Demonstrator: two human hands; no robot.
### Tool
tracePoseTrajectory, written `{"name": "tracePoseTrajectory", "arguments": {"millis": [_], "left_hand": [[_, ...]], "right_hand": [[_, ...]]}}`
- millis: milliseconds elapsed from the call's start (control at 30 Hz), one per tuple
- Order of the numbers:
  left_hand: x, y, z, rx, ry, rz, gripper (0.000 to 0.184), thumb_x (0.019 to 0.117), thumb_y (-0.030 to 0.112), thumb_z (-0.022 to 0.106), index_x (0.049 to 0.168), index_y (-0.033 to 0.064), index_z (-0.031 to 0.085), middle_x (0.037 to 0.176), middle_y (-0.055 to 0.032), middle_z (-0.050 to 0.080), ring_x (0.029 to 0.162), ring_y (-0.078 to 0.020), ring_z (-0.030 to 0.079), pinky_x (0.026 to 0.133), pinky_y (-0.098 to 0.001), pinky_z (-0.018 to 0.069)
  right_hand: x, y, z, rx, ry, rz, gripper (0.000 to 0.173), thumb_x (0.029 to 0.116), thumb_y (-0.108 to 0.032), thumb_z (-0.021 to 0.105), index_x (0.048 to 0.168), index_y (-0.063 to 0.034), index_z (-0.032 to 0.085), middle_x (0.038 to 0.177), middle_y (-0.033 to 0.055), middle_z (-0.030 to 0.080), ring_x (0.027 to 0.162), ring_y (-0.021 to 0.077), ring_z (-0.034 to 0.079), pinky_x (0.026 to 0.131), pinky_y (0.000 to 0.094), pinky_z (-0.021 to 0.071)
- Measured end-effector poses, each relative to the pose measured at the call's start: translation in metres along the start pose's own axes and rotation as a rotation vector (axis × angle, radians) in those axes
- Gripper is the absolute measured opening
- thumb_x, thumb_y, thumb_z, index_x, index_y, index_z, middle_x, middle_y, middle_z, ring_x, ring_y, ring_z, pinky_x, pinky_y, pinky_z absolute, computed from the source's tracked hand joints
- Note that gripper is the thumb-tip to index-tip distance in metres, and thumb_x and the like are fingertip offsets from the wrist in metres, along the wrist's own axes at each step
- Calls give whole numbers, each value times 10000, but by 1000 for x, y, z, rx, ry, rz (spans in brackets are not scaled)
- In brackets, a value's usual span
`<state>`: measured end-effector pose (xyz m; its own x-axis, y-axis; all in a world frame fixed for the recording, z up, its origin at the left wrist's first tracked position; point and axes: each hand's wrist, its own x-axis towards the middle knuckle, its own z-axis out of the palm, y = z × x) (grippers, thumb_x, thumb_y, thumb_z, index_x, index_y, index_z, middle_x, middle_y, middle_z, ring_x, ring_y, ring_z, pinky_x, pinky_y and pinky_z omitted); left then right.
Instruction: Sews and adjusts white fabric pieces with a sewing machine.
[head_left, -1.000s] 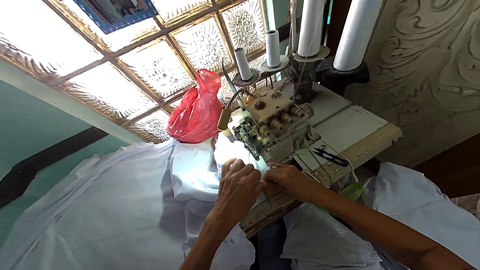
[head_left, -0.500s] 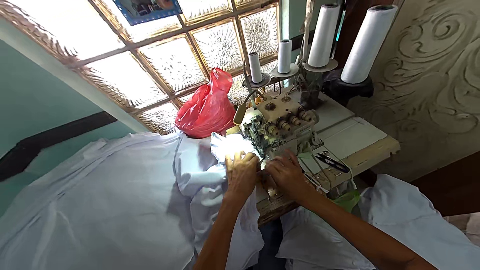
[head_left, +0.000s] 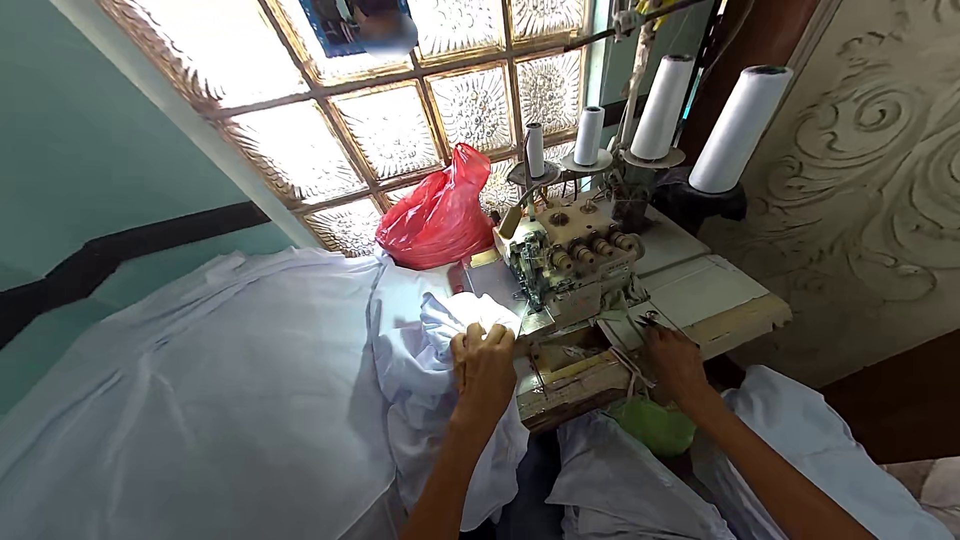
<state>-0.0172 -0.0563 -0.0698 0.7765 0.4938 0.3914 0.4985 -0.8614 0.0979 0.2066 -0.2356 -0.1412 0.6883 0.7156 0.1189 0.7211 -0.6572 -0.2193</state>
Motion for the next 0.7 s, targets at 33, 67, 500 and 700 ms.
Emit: {"name": "tracePoseTrajectory", "arguments": {"millis": [33, 67, 500, 700], "left_hand": [[-1, 0, 0, -5, 5, -4, 271, 931, -53, 550, 1042, 40, 780, 1086, -136, 746, 1022, -413, 659, 910, -603, 438], [-1, 0, 0, -10, 4, -8, 268, 940, -40, 547, 1041, 43, 780, 1086, -131, 746, 1026, -407, 658, 916, -600, 435], [-6, 6, 19, -64, 296, -111, 219, 925, 62, 651, 1106, -4, 753, 945, -172, 759, 949, -427, 695, 925, -591, 475], [-9, 5, 21, -86, 310, -127, 169, 921, 67, 658, 1041, 9, 762, 929, -158, 760, 945, -416, 701, 918, -580, 486]], "right_hand": [[3, 5, 1, 13, 44, -33, 277, 977, 58, 542, 1212, 183, 619, 1190, 390, 634, 1128, 562, 617, 1004, 638, 452], [8, 11, 1, 32, 79, -50, 262, 969, 70, 541, 1188, 167, 646, 1161, 381, 648, 1101, 562, 626, 1006, 653, 446], [4, -51, -58, 238, 61, -278, 363, 1065, -44, 425, 1372, 25, 605, 1263, 306, 641, 1039, 496, 679, 863, 624, 534], [27, -134, -79, 230, -238, -332, 403, 1053, -230, 576, 1340, 51, 542, 1240, 261, 627, 1086, 411, 653, 933, 569, 498]]}}
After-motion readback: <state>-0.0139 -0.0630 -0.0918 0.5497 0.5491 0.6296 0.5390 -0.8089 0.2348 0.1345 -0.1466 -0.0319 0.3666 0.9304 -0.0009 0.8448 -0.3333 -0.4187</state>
